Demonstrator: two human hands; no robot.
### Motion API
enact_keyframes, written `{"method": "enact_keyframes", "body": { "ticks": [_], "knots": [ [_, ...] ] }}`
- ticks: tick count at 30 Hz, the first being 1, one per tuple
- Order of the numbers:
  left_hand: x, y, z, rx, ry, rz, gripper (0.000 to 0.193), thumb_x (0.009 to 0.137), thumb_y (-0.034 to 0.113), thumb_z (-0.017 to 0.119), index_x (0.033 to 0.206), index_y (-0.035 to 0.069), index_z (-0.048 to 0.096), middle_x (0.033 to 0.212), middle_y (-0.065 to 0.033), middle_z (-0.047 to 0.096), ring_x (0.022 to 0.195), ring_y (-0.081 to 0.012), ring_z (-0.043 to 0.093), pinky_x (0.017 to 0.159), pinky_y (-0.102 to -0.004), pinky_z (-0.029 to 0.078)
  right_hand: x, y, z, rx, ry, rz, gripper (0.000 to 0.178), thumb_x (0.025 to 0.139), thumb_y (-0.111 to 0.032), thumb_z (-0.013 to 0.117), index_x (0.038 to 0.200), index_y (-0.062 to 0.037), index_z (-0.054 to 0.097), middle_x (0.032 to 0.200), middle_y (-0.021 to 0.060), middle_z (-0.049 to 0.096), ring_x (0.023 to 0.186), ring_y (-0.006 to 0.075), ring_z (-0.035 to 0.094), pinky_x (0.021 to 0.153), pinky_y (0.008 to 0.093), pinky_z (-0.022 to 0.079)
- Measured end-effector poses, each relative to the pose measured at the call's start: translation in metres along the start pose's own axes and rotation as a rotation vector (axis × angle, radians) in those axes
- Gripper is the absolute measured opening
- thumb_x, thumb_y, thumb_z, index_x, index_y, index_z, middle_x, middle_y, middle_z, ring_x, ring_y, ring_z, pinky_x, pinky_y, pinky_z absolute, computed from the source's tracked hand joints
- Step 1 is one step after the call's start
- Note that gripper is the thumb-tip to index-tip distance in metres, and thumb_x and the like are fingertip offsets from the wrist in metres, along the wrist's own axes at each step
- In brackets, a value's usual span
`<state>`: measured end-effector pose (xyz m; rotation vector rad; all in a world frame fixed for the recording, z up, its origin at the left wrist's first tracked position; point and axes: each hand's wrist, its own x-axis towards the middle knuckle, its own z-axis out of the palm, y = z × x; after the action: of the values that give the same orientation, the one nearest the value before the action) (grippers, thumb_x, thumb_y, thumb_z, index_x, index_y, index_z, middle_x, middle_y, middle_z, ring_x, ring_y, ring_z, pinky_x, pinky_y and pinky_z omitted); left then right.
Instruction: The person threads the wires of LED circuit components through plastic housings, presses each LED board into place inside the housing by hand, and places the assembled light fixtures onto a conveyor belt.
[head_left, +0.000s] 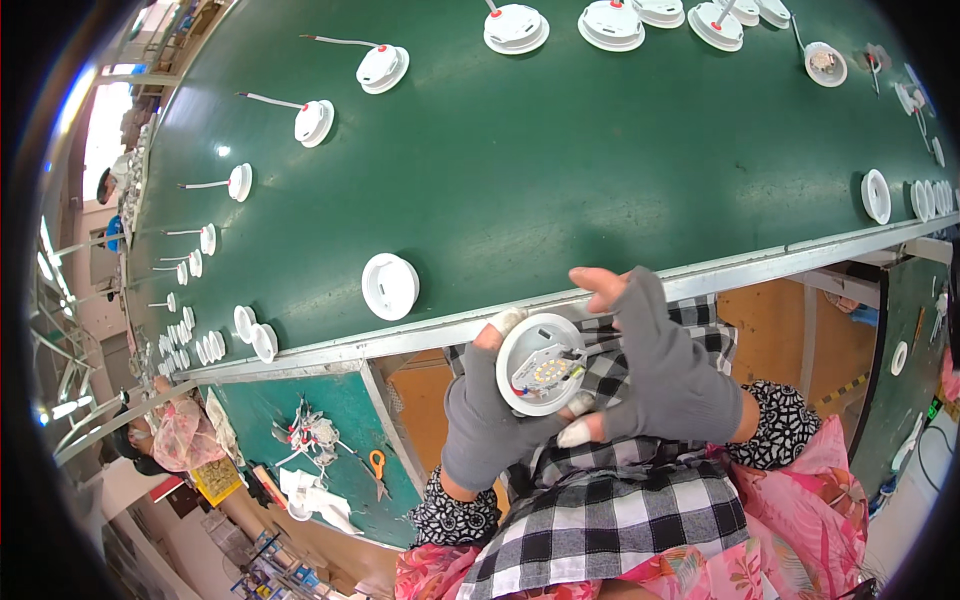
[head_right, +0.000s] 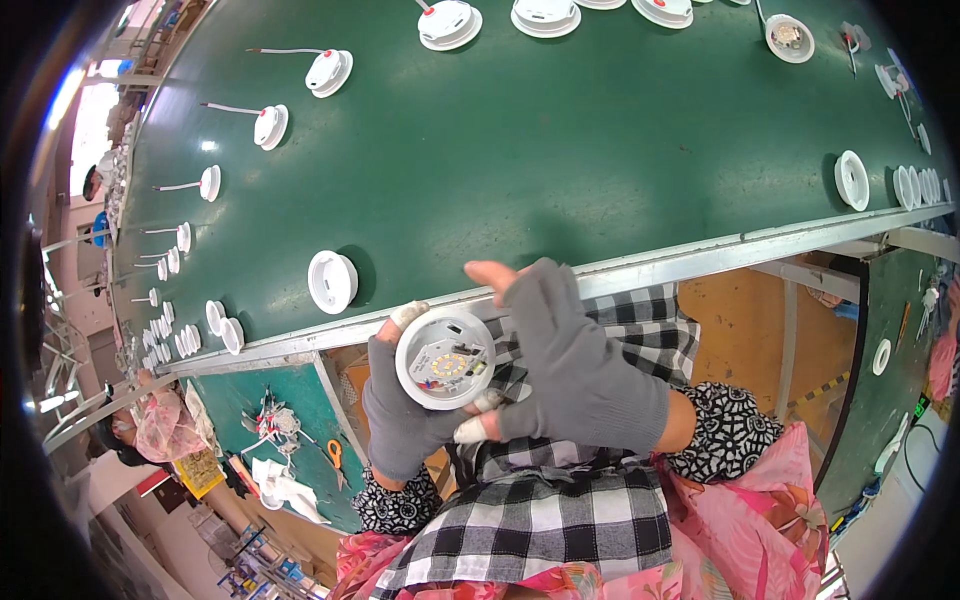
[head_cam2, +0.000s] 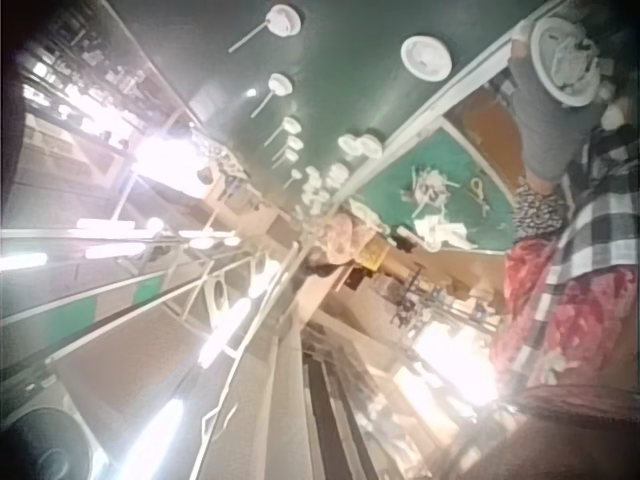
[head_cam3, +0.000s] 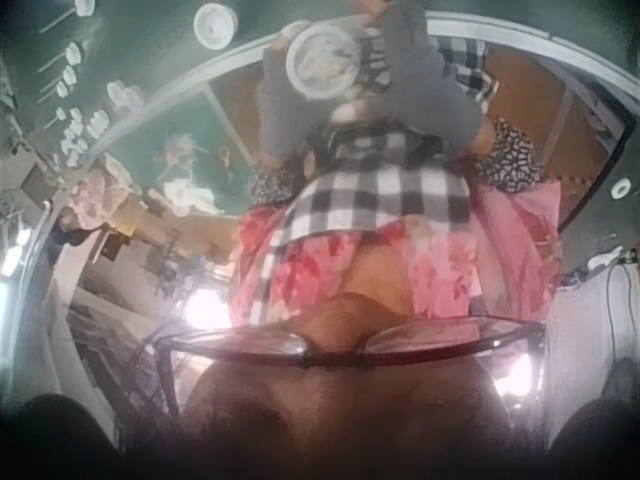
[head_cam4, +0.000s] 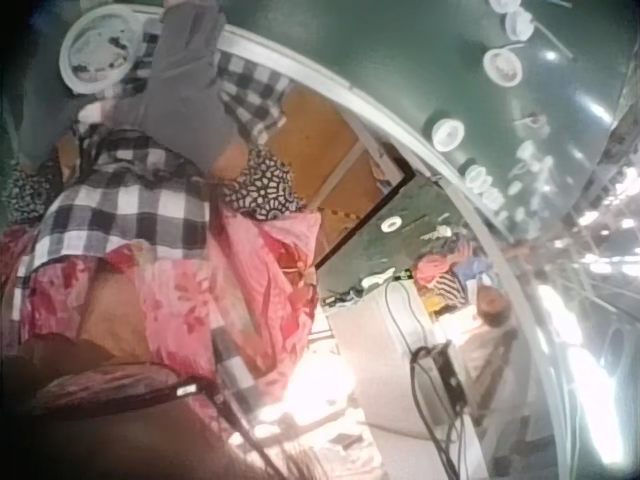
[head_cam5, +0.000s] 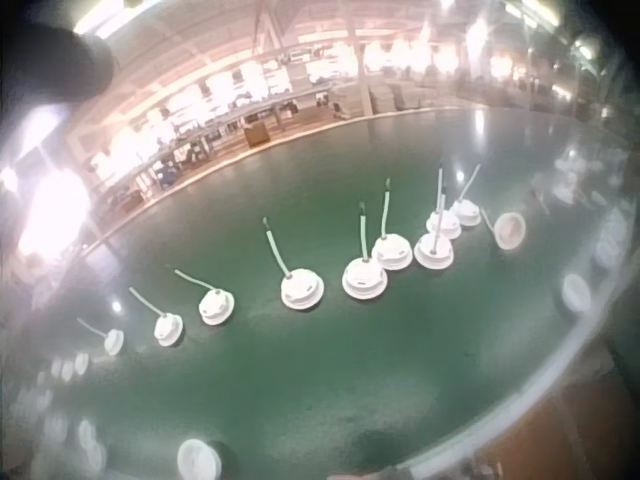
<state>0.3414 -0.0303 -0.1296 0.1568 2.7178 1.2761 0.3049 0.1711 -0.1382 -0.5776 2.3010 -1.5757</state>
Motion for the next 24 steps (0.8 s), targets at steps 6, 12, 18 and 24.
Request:
{"method": "enact_keyframes", "body": {
  "ticks": [6, 12, 18, 24],
  "knots": [
    [-0.002, -0.006, 0.003, -0.150, -0.234, -0.037, 0.087, 0.068, 0.022, 0.088, 0.138, 0.005, 0.039, 0.127, -0.0122, 0.057, 0.113, -0.0220, 0.063, 0.092, -0.0337, 0.051, 0.006, -0.008, 0.007, 0.097, -0.106, 0.064, 0.101, 0.065, -0.034, 0.085, 0.146, -0.0060, 0.031, 0.114, 0.0155, 0.041, 0.102, 0.0324, 0.056, 0.087, 0.0407, 0.051],
    [-0.004, -0.015, 0.004, -0.434, -0.201, -0.049, 0.069, 0.081, 0.012, 0.075, 0.138, 0.002, 0.038, 0.120, -0.0146, 0.063, 0.109, -0.0221, 0.065, 0.090, -0.0349, 0.051, 0.003, -0.017, 0.007, -0.037, -0.031, 0.136, 0.093, 0.063, -0.031, 0.083, 0.141, -0.0042, 0.039, 0.109, 0.0144, 0.044, 0.088, 0.0308, 0.061, 0.072, 0.0396, 0.055],
    [-0.023, -0.016, 0.009, -0.542, -0.123, -0.181, 0.032, 0.089, -0.007, 0.051, 0.121, -0.004, 0.049, 0.113, -0.0132, 0.065, 0.104, -0.0159, 0.063, 0.092, -0.0300, 0.049, 0.003, -0.022, 0.002, -0.152, -0.020, 0.114, 0.087, 0.069, -0.038, 0.082, 0.135, 0.0001, 0.041, 0.110, 0.0148, 0.045, 0.083, 0.0288, 0.066, 0.068, 0.0370, 0.059],
    [-0.028, -0.025, 0.011, -0.846, -0.098, -0.274, 0.019, 0.094, -0.002, 0.054, 0.113, -0.002, 0.053, 0.111, -0.0097, 0.065, 0.102, -0.0132, 0.062, 0.091, -0.0289, 0.048, 0.001, -0.002, 0.003, 0.087, 0.023, -0.057, 0.092, 0.063, -0.031, 0.085, 0.141, -0.0057, 0.041, 0.112, 0.0131, 0.043, 0.091, 0.0305, 0.062, 0.075, 0.0368, 0.057]
  ]
}}
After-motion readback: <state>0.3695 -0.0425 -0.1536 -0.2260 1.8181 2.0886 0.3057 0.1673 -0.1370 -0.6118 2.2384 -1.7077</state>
